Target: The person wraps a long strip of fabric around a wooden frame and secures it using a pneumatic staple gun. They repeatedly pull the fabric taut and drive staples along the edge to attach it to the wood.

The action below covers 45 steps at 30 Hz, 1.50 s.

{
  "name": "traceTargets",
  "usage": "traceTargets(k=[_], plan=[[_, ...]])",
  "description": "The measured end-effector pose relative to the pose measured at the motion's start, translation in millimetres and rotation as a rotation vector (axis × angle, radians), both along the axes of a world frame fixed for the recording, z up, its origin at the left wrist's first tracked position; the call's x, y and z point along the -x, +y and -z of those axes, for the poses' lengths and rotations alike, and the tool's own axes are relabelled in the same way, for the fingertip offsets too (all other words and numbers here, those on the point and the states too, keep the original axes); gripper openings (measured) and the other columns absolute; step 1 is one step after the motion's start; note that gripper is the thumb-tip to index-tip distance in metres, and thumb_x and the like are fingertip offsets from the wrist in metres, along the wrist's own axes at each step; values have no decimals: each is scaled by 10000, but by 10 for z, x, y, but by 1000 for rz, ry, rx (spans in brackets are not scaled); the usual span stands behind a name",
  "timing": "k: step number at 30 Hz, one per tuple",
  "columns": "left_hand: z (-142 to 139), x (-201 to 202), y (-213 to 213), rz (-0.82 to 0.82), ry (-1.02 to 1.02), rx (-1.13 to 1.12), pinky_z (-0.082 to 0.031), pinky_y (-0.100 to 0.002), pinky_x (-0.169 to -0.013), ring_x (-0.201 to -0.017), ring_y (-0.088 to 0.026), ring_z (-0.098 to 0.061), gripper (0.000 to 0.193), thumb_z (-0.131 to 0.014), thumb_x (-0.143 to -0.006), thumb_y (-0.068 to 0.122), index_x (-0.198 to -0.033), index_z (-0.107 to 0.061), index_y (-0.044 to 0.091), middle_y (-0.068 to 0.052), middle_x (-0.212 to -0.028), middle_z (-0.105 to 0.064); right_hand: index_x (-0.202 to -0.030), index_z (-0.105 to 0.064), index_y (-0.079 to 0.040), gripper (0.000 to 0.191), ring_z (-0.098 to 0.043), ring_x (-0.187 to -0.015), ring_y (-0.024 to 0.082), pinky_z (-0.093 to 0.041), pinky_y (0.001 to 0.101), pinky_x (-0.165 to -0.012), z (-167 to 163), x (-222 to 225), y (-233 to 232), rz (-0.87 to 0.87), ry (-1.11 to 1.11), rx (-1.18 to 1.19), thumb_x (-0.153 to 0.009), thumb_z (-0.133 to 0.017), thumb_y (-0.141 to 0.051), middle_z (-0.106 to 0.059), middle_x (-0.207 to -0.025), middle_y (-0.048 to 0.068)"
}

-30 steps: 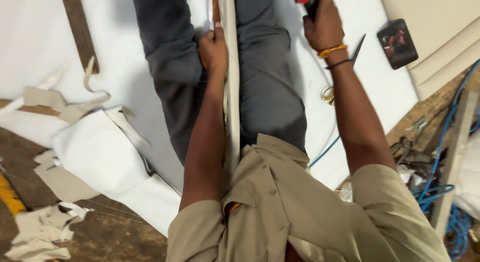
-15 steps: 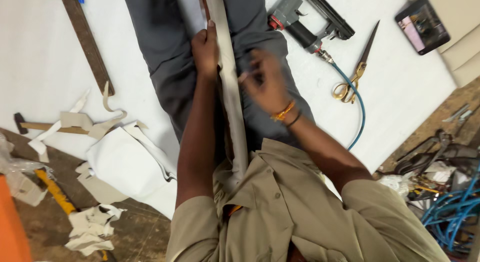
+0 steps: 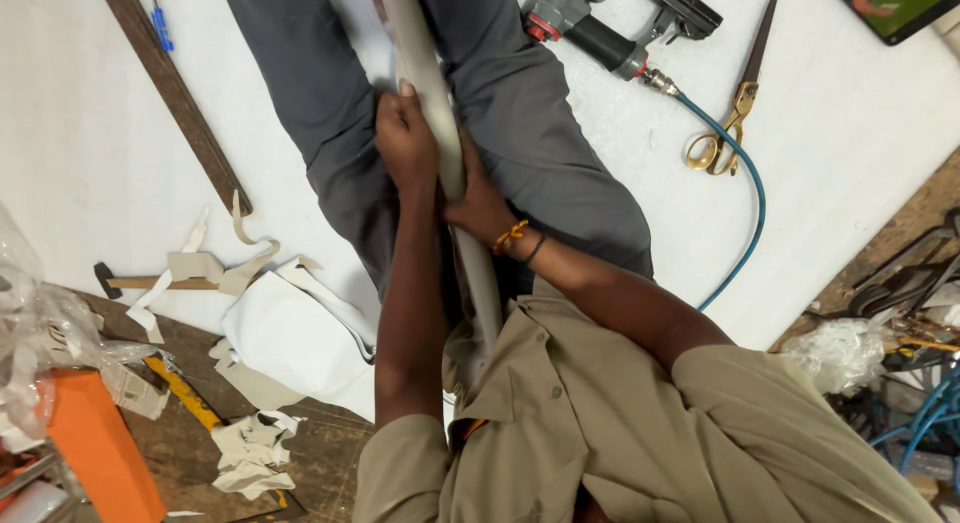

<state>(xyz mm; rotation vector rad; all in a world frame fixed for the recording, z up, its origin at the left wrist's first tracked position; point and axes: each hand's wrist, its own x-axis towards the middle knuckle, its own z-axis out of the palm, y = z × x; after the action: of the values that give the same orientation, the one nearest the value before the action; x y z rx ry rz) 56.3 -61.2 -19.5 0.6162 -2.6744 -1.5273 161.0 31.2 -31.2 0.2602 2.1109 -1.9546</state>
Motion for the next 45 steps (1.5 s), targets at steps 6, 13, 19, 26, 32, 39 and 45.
traceTargets(k=[6,13,19,26,32,39,45], plan=[[216,-114,-92,14,113,-160,-395,-312,-605,-674,-97,-406,431,-542,-1090,317,-780,-449,34,-15,-697,-445,-1671,-28,-28,1189,-293,-1577,300,-303,354,-1260,-107,-23,82,18,-122,294,-724,-745,-61,-263,-1706,202],[573,-164,-97,-21,174,-471,-391,-258,-628,-704,-53,-420,417,-538,-1108,287,-779,-474,40,51,-732,-476,-1638,134,-49,1331,-148,-1610,315,-273,366,-1270,68,246,163,-126,-17,230,-684,-795,-61,-63,-1736,205],[739,-215,-116,-80,181,-571,-401,-250,-641,-722,-42,-439,380,-529,-1122,272,-817,-540,46,51,-769,-523,-1656,164,-64,1292,-28,-1658,310,-248,358,-1307,29,301,178,-179,3,293,-728,-735,-10,62,-1773,191],[855,-272,-123,-165,145,-712,-398,-240,-595,-682,-33,-454,389,-519,-1130,276,-813,-559,54,48,-746,-555,-1670,122,-71,1180,-184,-1657,298,-399,304,-1225,-76,310,282,-349,-10,137,-819,-695,-47,-10,-1801,186],[847,-281,-180,-112,161,-686,-399,-242,-612,-688,-38,-462,389,-510,-1119,285,-838,-597,30,46,-757,-563,-1645,137,-39,1221,-107,-1652,329,-288,348,-1298,-72,223,172,-223,-19,171,-795,-740,-50,13,-1767,205],[828,-272,-129,-117,174,-653,-405,-251,-616,-689,-44,-467,383,-519,-1107,284,-830,-574,25,47,-745,-569,-1672,110,-66,1108,-63,-1671,359,-180,405,-1361,-75,137,178,-291,165,-15,-901,-685,-66,20,-1771,233],[688,-222,-28,5,206,-317,-377,-312,-596,-637,-79,-403,439,-518,-1122,312,-780,-481,38,1,-663,-454,-1671,-197,-78,795,-419,-1401,390,-446,411,-1135,-597,223,580,-462,146,-338,-1043,-671,-191,-272,-1644,305]])
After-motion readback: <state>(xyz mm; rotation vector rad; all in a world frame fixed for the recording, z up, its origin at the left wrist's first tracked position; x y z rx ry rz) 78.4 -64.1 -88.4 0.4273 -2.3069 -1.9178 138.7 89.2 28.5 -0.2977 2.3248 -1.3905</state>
